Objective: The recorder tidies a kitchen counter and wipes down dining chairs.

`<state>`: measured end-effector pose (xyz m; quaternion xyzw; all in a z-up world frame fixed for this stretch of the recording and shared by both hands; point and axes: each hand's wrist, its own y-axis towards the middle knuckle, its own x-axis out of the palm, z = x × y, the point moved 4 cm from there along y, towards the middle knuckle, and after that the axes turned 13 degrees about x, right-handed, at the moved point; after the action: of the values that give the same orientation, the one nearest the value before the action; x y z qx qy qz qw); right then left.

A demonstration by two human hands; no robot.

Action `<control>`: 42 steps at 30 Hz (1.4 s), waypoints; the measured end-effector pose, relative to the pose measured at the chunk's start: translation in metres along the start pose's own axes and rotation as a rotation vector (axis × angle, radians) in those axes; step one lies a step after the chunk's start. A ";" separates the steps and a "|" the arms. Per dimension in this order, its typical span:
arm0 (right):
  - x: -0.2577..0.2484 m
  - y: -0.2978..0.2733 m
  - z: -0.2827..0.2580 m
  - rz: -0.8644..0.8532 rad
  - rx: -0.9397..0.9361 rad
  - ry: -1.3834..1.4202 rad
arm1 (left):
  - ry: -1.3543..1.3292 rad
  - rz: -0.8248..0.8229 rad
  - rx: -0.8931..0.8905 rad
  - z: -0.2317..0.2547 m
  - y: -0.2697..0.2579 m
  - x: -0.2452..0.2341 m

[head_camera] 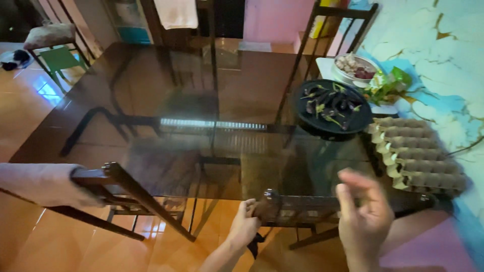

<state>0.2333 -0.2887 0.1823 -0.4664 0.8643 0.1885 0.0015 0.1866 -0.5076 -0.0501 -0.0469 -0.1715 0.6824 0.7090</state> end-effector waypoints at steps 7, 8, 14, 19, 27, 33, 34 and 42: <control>-0.091 0.047 0.036 0.444 -0.284 -0.123 | 0.040 0.043 0.096 -0.014 0.000 0.011; -0.102 0.060 0.073 0.393 -0.127 0.019 | 0.119 0.061 0.057 -0.017 -0.002 0.011; -0.109 0.087 0.148 0.165 0.356 0.177 | 0.305 0.226 0.028 -0.037 0.008 0.014; -0.115 0.099 0.175 0.090 0.451 0.164 | 0.423 0.291 0.033 -0.040 0.013 0.006; -0.122 0.109 0.191 0.035 0.385 -0.017 | 0.482 0.314 -0.018 -0.034 0.005 0.010; -0.135 0.108 0.183 0.051 0.460 -0.085 | 0.498 0.277 -0.060 -0.047 0.020 0.018; -0.138 0.107 0.179 0.050 0.463 -0.087 | 0.499 0.277 -0.064 -0.044 0.016 0.025; -0.169 0.124 0.201 0.105 0.514 0.024 | 0.238 0.193 0.063 -0.058 0.028 0.071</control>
<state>0.1943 -0.0255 0.0659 -0.4073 0.9068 -0.0430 0.0997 0.1783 -0.4263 -0.0998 -0.1214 -0.0594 0.7422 0.6564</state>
